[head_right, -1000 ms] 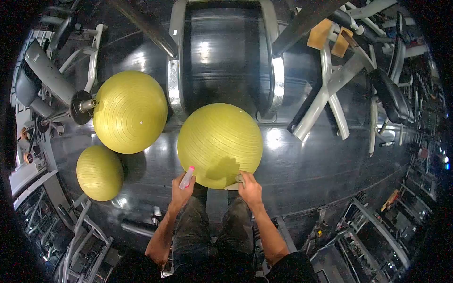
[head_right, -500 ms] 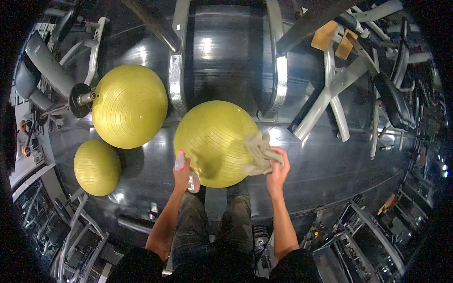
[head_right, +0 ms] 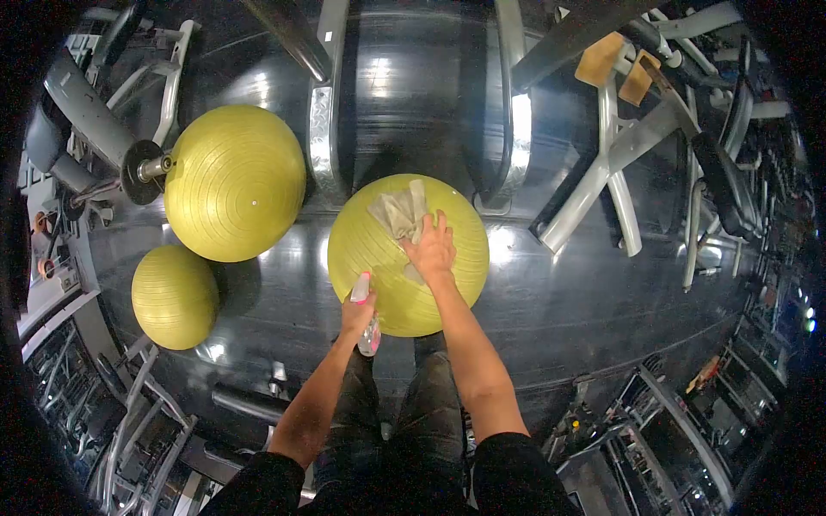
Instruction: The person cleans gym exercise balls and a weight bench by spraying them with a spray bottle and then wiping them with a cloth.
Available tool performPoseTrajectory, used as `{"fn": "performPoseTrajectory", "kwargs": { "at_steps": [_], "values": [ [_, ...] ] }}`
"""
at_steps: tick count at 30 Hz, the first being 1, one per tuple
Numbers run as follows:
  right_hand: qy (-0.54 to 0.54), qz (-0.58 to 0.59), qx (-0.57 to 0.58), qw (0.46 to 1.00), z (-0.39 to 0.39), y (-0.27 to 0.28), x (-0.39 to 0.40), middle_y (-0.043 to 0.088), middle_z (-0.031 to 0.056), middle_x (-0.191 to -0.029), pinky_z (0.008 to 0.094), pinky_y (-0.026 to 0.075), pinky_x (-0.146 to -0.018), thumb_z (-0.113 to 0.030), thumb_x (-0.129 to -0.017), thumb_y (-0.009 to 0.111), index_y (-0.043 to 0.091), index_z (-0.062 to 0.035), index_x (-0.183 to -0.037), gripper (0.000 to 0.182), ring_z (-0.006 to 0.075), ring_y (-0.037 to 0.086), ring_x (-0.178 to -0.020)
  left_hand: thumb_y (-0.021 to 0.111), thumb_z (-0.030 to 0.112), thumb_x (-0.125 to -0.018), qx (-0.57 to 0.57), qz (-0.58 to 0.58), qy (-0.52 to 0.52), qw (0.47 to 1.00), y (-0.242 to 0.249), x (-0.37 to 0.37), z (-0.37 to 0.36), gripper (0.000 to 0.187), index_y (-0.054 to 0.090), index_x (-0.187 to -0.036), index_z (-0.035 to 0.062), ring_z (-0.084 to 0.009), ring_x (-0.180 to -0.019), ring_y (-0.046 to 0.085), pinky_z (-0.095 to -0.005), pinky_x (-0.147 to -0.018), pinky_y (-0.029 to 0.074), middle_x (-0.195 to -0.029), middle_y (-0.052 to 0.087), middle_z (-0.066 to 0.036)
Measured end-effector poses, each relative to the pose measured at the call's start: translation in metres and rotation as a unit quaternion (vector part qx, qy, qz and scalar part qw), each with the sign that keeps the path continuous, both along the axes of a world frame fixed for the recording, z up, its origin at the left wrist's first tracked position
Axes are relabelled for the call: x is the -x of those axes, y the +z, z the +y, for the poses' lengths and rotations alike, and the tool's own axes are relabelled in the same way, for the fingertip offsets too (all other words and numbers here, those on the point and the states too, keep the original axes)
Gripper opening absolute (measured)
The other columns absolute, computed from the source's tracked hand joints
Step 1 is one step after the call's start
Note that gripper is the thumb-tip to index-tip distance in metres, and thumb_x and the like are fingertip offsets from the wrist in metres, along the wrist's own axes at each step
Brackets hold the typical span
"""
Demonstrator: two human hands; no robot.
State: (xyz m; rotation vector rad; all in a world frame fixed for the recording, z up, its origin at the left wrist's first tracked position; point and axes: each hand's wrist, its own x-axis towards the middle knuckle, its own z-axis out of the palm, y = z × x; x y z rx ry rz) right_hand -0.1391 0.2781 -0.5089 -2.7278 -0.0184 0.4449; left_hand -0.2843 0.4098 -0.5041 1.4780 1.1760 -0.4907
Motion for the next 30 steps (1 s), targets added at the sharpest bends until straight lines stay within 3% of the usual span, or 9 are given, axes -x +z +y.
{"fn": "performPoseTrajectory", "kwargs": {
  "at_steps": [3, 9, 12, 15, 18, 22, 24, 28, 30],
  "values": [
    [0.017, 0.055, -0.057, 0.997, 0.002, 0.008, 0.009, 0.055, 0.0139, -0.107, 0.0432, 0.05, -0.082, -0.022, -0.074, 0.069, 0.057, -0.0135, -0.118, 0.047, 0.0309, 0.057, -0.102, 0.065, 0.018, -0.083, 0.029, 0.004, 0.026, 0.999, -0.018, 0.014, -0.005, 0.029, 0.059, -0.106, 0.0005, -0.0132, -0.052, 0.058, -0.0285, -0.048, 0.048, -0.073, 0.061, -0.006],
    [0.365, 0.043, -0.129, 0.921, -0.023, 0.011, 0.019, 0.059, 0.0119, -0.099, 0.0405, 0.053, -0.071, -0.011, -0.073, 0.063, 0.062, -0.0146, -0.114, 0.041, 0.0291, 0.06, -0.092, 0.063, 0.014, -0.082, 0.006, 0.007, 0.013, 1.0, -0.009, 0.014, 0.001, 0.035, 0.059, -0.115, 0.0035, -0.0127, -0.052, 0.058, -0.0279, -0.048, 0.05, -0.073, 0.061, -0.005],
    [0.106, 0.015, -0.024, 0.994, -0.039, -0.012, -0.003, 0.058, 0.0095, -0.1, 0.0412, 0.054, -0.073, -0.01, -0.068, 0.065, 0.061, -0.0193, -0.117, 0.05, 0.0287, 0.06, -0.096, 0.062, 0.013, -0.082, -0.012, 0.02, -0.01, 1.0, -0.003, 0.012, 0.003, 0.039, 0.057, -0.12, 0.0049, -0.013, -0.055, 0.06, -0.0281, -0.048, 0.05, -0.075, 0.061, -0.005],
    [0.069, 0.04, -0.043, 0.996, -0.034, -0.023, 0.016, 0.058, 0.0081, -0.102, 0.0393, 0.054, -0.074, -0.012, -0.068, 0.066, 0.062, -0.0199, -0.115, 0.048, 0.0273, 0.06, -0.096, 0.062, 0.014, -0.083, -0.012, 0.016, -0.005, 1.0, -0.011, 0.019, 0.001, 0.044, 0.054, -0.125, 0.0056, -0.0136, -0.057, 0.061, -0.0285, -0.049, 0.051, -0.077, 0.062, -0.006],
    [0.32, -0.001, -0.17, 0.932, -0.036, 0.001, 0.034, 0.06, 0.0084, -0.102, 0.0396, 0.053, -0.076, -0.013, -0.07, 0.066, 0.061, -0.0187, -0.116, 0.046, 0.0277, 0.06, -0.096, 0.061, 0.015, -0.083, -0.003, 0.006, 0.017, 1.0, -0.029, 0.035, 0.007, 0.049, 0.05, -0.13, 0.0051, -0.014, -0.062, 0.062, -0.0295, -0.054, 0.052, -0.081, 0.064, -0.007],
    [0.331, 0.037, -0.151, 0.931, -0.05, -0.001, 0.014, 0.061, 0.0091, -0.1, 0.0404, 0.053, -0.077, -0.013, -0.071, 0.066, 0.063, -0.017, -0.111, 0.04, 0.0283, 0.061, -0.096, 0.064, 0.016, -0.082, -0.059, -0.029, -0.046, 0.997, -0.032, 0.057, 0.008, 0.062, 0.041, -0.138, 0.0027, -0.0204, -0.077, 0.066, -0.0323, -0.071, 0.054, -0.09, 0.065, -0.013],
    [0.016, 0.056, -0.049, 0.997, -0.048, -0.011, 0.003, 0.062, 0.0058, -0.098, 0.0408, 0.053, -0.075, -0.016, -0.072, 0.065, 0.066, -0.0194, -0.105, 0.034, 0.0268, 0.061, -0.097, 0.066, 0.017, -0.082, -0.114, -0.055, -0.107, 0.986, -0.029, 0.053, 0.004, 0.067, 0.036, -0.14, 0.002, -0.0251, -0.083, 0.066, -0.0338, -0.075, 0.053, -0.095, 0.066, -0.015],
    [0.018, 0.032, -0.097, 0.995, -0.027, -0.007, 0.024, 0.062, 0.0057, -0.096, 0.0408, 0.053, -0.074, -0.014, -0.07, 0.066, 0.067, -0.0195, -0.101, 0.032, 0.0268, 0.061, -0.096, 0.071, 0.02, -0.079, -0.144, -0.05, -0.134, 0.979, -0.01, 0.033, -0.008, 0.08, 0.028, -0.144, 0.0011, -0.0356, -0.097, 0.063, -0.0381, -0.081, 0.051, -0.11, 0.064, -0.021],
    [0.249, 0.017, -0.204, 0.947, -0.024, 0.003, 0.04, 0.063, 0.0099, -0.093, 0.0407, 0.052, -0.072, -0.015, -0.071, 0.069, 0.067, -0.0165, -0.099, 0.028, 0.028, 0.063, -0.087, 0.072, 0.021, -0.078, -0.168, -0.072, -0.135, 0.974, -0.015, 0.029, -0.008, 0.081, 0.027, -0.144, 0.0013, -0.0352, -0.097, 0.063, -0.0388, -0.081, 0.051, -0.11, 0.063, -0.021]
  ]
}}
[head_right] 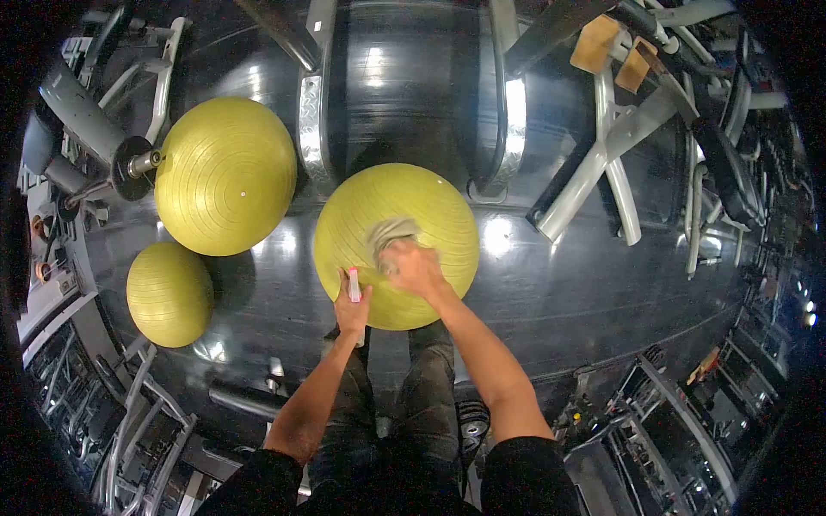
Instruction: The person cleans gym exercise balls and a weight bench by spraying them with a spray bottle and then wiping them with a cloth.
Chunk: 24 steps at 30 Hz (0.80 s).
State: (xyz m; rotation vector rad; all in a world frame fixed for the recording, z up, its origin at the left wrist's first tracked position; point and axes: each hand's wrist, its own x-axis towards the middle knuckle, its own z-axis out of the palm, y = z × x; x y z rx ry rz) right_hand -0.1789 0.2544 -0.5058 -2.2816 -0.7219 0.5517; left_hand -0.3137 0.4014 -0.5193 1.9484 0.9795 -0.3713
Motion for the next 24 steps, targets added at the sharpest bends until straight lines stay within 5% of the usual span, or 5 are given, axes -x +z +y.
{"fn": "performPoseTrajectory", "kwargs": {
  "at_steps": [4, 9, 15, 21, 24],
  "values": [
    [0.079, -0.029, -0.013, 0.996, -0.021, -0.001, -0.011, 0.063, 0.0119, -0.092, 0.0403, 0.052, -0.072, -0.015, -0.071, 0.069, 0.067, -0.014, -0.097, 0.026, 0.0291, 0.063, -0.087, 0.072, 0.021, -0.077, -0.015, 0.007, -0.004, 1.0, 0.003, -0.005, 0.0, 0.081, 0.029, -0.143, 0.0011, -0.0349, -0.097, 0.063, -0.0392, -0.081, 0.05, -0.11, 0.064, -0.02],
    [-0.326, 0.004, 0.109, 0.939, -0.027, -0.03, -0.018, 0.061, 0.0093, -0.094, 0.0416, 0.051, -0.075, -0.017, -0.073, 0.067, 0.066, -0.0174, -0.1, 0.027, 0.0287, 0.061, -0.092, 0.072, 0.02, -0.077, -0.064, -0.02, -0.004, 0.998, 0.003, -0.028, -0.007, 0.079, 0.033, -0.142, 0.002, -0.0341, -0.093, 0.064, -0.0382, -0.078, 0.051, -0.106, 0.065, -0.02],
    [0.054, 0.033, 0.038, 0.997, -0.028, 0.005, -0.001, 0.059, 0.0126, -0.102, 0.0428, 0.051, -0.077, -0.023, -0.074, 0.069, 0.065, -0.013, -0.098, 0.027, 0.0307, 0.06, -0.095, 0.07, 0.022, -0.078, -0.071, -0.032, -0.002, 0.997, -0.011, -0.045, 0.016, 0.074, 0.035, -0.14, -0.0007, -0.0376, -0.094, 0.063, -0.0394, -0.079, 0.05, -0.106, 0.064, -0.021],
    [-0.354, -0.001, 0.165, 0.921, -0.023, -0.012, -0.032, 0.057, 0.0095, -0.103, 0.0411, 0.05, -0.081, -0.031, -0.072, 0.07, 0.064, -0.0089, -0.095, 0.032, 0.0296, 0.056, -0.099, 0.071, 0.029, -0.077, -0.058, 0.016, -0.021, 0.998, -0.003, -0.073, 0.014, 0.078, 0.036, -0.139, -0.0019, -0.039, -0.092, 0.063, -0.0412, -0.079, 0.05, -0.101, 0.065, -0.023],
    [-0.259, -0.015, 0.158, 0.953, -0.014, -0.001, -0.018, 0.058, 0.0089, -0.099, 0.0395, 0.05, -0.08, -0.031, -0.071, 0.072, 0.065, -0.0073, -0.093, 0.032, 0.0289, 0.056, -0.098, 0.072, 0.031, -0.075, -0.068, 0.032, -0.03, 0.997, -0.004, -0.079, 0.01, 0.081, 0.036, -0.139, -0.0028, -0.0351, -0.09, 0.064, -0.039, -0.079, 0.05, -0.101, 0.065, -0.022]
  ]
}}
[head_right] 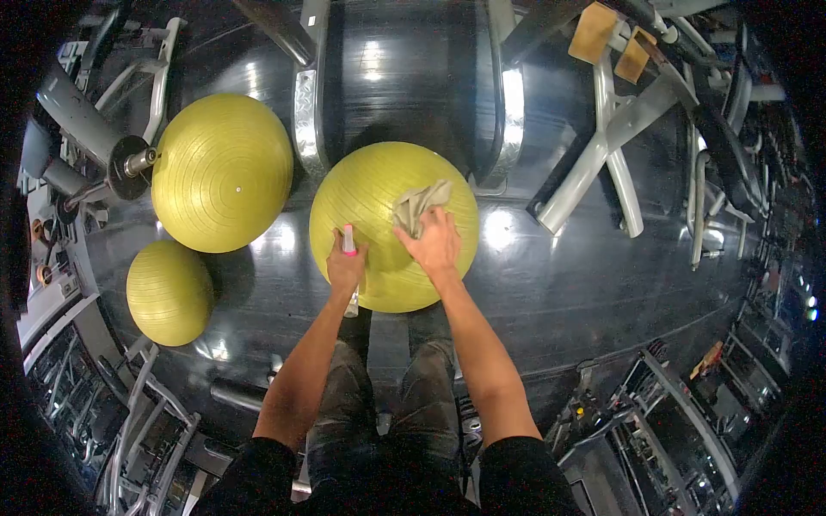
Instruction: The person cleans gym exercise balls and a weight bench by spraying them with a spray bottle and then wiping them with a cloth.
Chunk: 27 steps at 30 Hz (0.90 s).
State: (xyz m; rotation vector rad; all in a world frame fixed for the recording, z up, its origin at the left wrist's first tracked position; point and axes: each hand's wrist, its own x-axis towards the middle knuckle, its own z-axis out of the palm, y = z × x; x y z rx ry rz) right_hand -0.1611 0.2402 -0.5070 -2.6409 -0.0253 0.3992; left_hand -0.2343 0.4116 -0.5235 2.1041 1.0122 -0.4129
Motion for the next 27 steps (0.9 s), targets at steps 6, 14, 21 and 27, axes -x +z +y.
{"fn": "performPoseTrajectory", "kwargs": {
  "at_steps": [6, 14, 21, 27],
  "values": [
    [0.157, 0.006, -0.071, 0.985, -0.026, -0.001, -0.007, 0.063, 0.0112, -0.094, 0.0395, 0.05, -0.077, -0.023, -0.071, 0.073, 0.064, -0.0078, -0.099, 0.034, 0.0313, 0.061, -0.091, 0.072, 0.03, -0.077, -0.009, -0.016, -0.01, 1.0, -0.013, 0.021, 0.016, 0.08, 0.034, -0.14, -0.0005, -0.0378, -0.096, 0.063, -0.0413, -0.082, 0.05, -0.108, 0.064, -0.022],
    [0.21, 0.043, -0.028, 0.976, -0.001, 0.006, -0.011, 0.063, 0.0117, -0.097, 0.0419, 0.052, -0.075, -0.023, -0.078, 0.065, 0.065, -0.0181, -0.111, 0.034, 0.0304, 0.061, -0.091, 0.072, 0.028, -0.077, 0.001, -0.017, 0.007, 1.0, -0.014, 0.044, 0.007, 0.081, 0.032, -0.142, 0.0039, -0.0359, -0.097, 0.063, -0.0386, -0.082, 0.05, -0.109, 0.064, -0.021],
    [0.076, -0.031, 0.033, 0.996, -0.008, -0.016, -0.028, 0.06, 0.0055, -0.087, 0.0372, 0.052, -0.071, -0.015, -0.072, 0.067, 0.068, -0.0235, -0.108, 0.037, 0.0241, 0.06, -0.085, 0.074, 0.025, -0.077, 0.021, -0.032, 0.015, 0.999, -0.007, 0.047, 0.002, 0.08, 0.034, -0.142, 0.001, -0.0275, -0.08, 0.066, -0.0345, -0.075, 0.051, -0.09, 0.066, -0.018],
    [0.344, -0.027, -0.094, 0.934, 0.009, 0.008, -0.001, 0.061, 0.0061, -0.087, 0.0394, 0.052, -0.068, -0.015, -0.072, 0.067, 0.068, -0.0229, -0.108, 0.037, 0.0243, 0.061, -0.081, 0.074, 0.024, -0.076, -0.027, -0.047, 0.001, 0.999, -0.012, 0.039, -0.014, 0.08, 0.034, -0.141, 0.0004, -0.0233, -0.075, 0.064, -0.0322, -0.073, 0.051, -0.082, 0.064, -0.012]
  ]
}}
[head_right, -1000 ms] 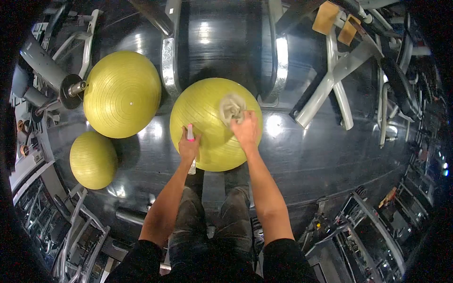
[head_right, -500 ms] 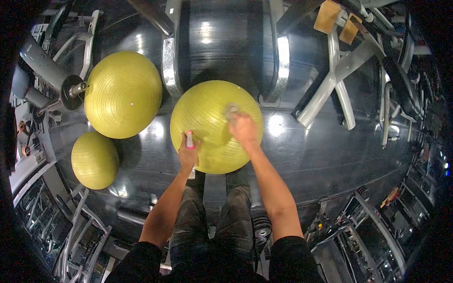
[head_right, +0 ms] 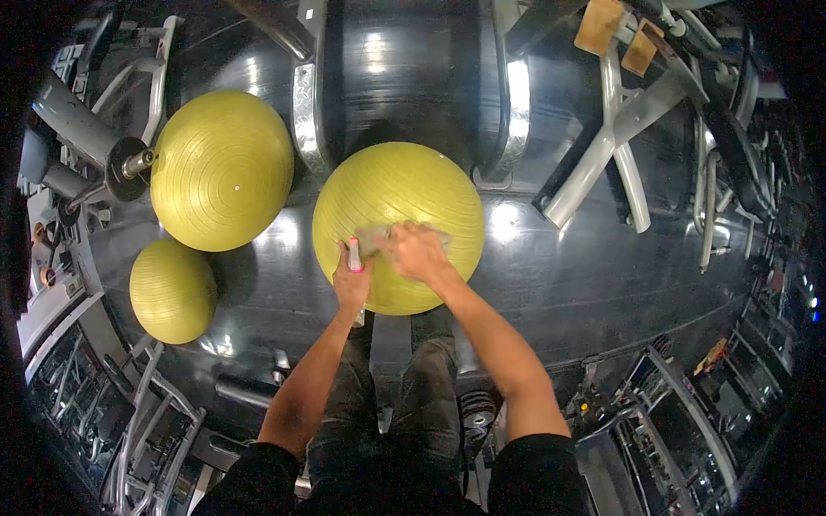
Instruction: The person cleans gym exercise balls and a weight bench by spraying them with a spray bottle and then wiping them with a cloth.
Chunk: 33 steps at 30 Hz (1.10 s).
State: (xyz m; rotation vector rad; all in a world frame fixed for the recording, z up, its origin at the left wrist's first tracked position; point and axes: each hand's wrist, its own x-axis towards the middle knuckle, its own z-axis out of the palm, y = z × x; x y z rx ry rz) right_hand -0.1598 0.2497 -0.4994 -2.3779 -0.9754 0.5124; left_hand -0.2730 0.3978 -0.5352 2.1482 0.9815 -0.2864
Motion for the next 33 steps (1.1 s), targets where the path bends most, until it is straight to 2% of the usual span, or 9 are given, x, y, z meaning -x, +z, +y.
{"fn": "performPoseTrajectory", "kwargs": {
  "at_steps": [2, 5, 7, 11, 13, 18, 20, 29, 33],
  "values": [
    [0.053, -0.005, -0.025, 0.998, -0.014, -0.01, -0.006, 0.063, 0.0077, -0.09, 0.0401, 0.052, -0.069, -0.015, -0.073, 0.067, 0.069, -0.0219, -0.107, 0.034, 0.0256, 0.061, -0.08, 0.073, 0.024, -0.077, 0.001, 0.002, -0.009, 1.0, 0.002, -0.002, 0.004, 0.079, 0.035, -0.141, 0.0002, -0.0237, -0.076, 0.064, -0.0322, -0.074, 0.05, -0.083, 0.065, -0.012],
    [-0.135, 0.028, 0.106, 0.985, -0.026, -0.037, -0.018, 0.063, 0.0085, -0.091, 0.0401, 0.051, -0.07, -0.016, -0.072, 0.067, 0.07, -0.0221, -0.106, 0.034, 0.0253, 0.061, -0.081, 0.072, 0.027, -0.075, 0.081, 0.04, 0.013, 0.996, 0.006, -0.014, 0.009, 0.08, 0.034, -0.141, 0.0009, -0.0376, -0.088, 0.065, -0.0415, -0.076, 0.051, -0.096, 0.066, -0.023],
    [-0.437, 0.051, 0.097, 0.893, -0.028, -0.038, -0.021, 0.06, 0.0084, -0.088, 0.0403, 0.052, -0.074, -0.017, -0.07, 0.07, 0.07, -0.0228, -0.103, 0.034, 0.0289, 0.06, -0.088, 0.072, 0.028, -0.075, 0.06, 0.044, 0.024, 0.997, 0.007, -0.029, 0.007, 0.079, 0.035, -0.14, 0.0011, -0.0384, -0.087, 0.065, -0.0421, -0.077, 0.051, -0.095, 0.066, -0.024],
    [-0.34, 0.016, 0.063, 0.938, -0.009, -0.013, 0.002, 0.06, 0.0076, -0.088, 0.0388, 0.052, -0.071, -0.017, -0.072, 0.069, 0.069, -0.0251, -0.106, 0.034, 0.0271, 0.06, -0.088, 0.071, 0.029, -0.076, 0.017, 0.057, -0.005, 0.998, 0.007, -0.057, 0.014, 0.078, 0.036, -0.139, -0.0008, -0.0385, -0.088, 0.065, -0.0415, -0.078, 0.051, -0.096, 0.066, -0.024],
    [-0.065, 0.023, 0.015, 0.998, -0.005, 0.004, 0.008, 0.061, 0.0063, -0.088, 0.0375, 0.051, -0.07, -0.02, -0.075, 0.067, 0.07, -0.0237, -0.105, 0.03, 0.0232, 0.061, -0.082, 0.072, 0.032, -0.075, 0.014, 0.067, -0.016, 0.997, 0.0, -0.063, 0.025, 0.081, 0.037, -0.138, -0.0032, -0.0382, -0.091, 0.064, -0.0407, -0.08, 0.051, -0.098, 0.066, -0.024],
    [-0.21, 0.019, 0.084, 0.974, -0.027, -0.03, -0.028, 0.06, 0.0055, -0.088, 0.0379, 0.051, -0.072, -0.021, -0.076, 0.068, 0.07, -0.0236, -0.106, 0.031, 0.0227, 0.06, -0.084, 0.072, 0.034, -0.074, 0.055, 0.061, -0.013, 0.997, -0.008, -0.065, 0.034, 0.083, 0.036, -0.138, -0.0039, -0.039, -0.09, 0.064, -0.0414, -0.08, 0.051, -0.097, 0.066, -0.024],
    [-0.467, 0.008, 0.092, 0.88, -0.036, -0.048, -0.038, 0.06, 0.0049, -0.089, 0.0375, 0.053, -0.069, -0.019, -0.074, 0.069, 0.069, -0.0276, -0.108, 0.035, 0.0232, 0.061, -0.086, 0.072, 0.035, -0.073, 0.075, 0.078, -0.003, 0.994, -0.01, -0.065, 0.024, 0.083, 0.036, -0.138, -0.0037, -0.0393, -0.09, 0.064, -0.0417, -0.08, 0.051, -0.097, 0.066, -0.025],
    [-0.065, 0.009, 0.002, 0.998, -0.036, -0.019, -0.01, 0.058, 0.0062, -0.082, 0.0395, 0.052, -0.068, -0.015, -0.074, 0.067, 0.07, -0.0243, -0.101, 0.028, 0.0273, 0.061, -0.079, 0.072, 0.028, -0.075, 0.004, 0.062, -0.026, 0.998, -0.001, -0.038, 0.02, 0.079, 0.036, -0.137, -0.0059, -0.034, -0.084, 0.066, -0.0389, -0.073, 0.052, -0.089, 0.066, -0.022],
    [-0.331, 0.014, 0.09, 0.939, -0.035, -0.041, -0.036, 0.058, 0.0054, -0.08, 0.0391, 0.053, -0.068, -0.018, -0.074, 0.067, 0.07, -0.0252, -0.102, 0.029, 0.0261, 0.061, -0.079, 0.073, 0.028, -0.076, 0.049, 0.033, 0.0, 0.998, 0.015, -0.014, 0.003, 0.08, 0.035, -0.14, -0.0004, -0.0391, -0.085, 0.064, -0.0431, -0.072, 0.052, -0.09, 0.065, -0.025]
  ]
}}
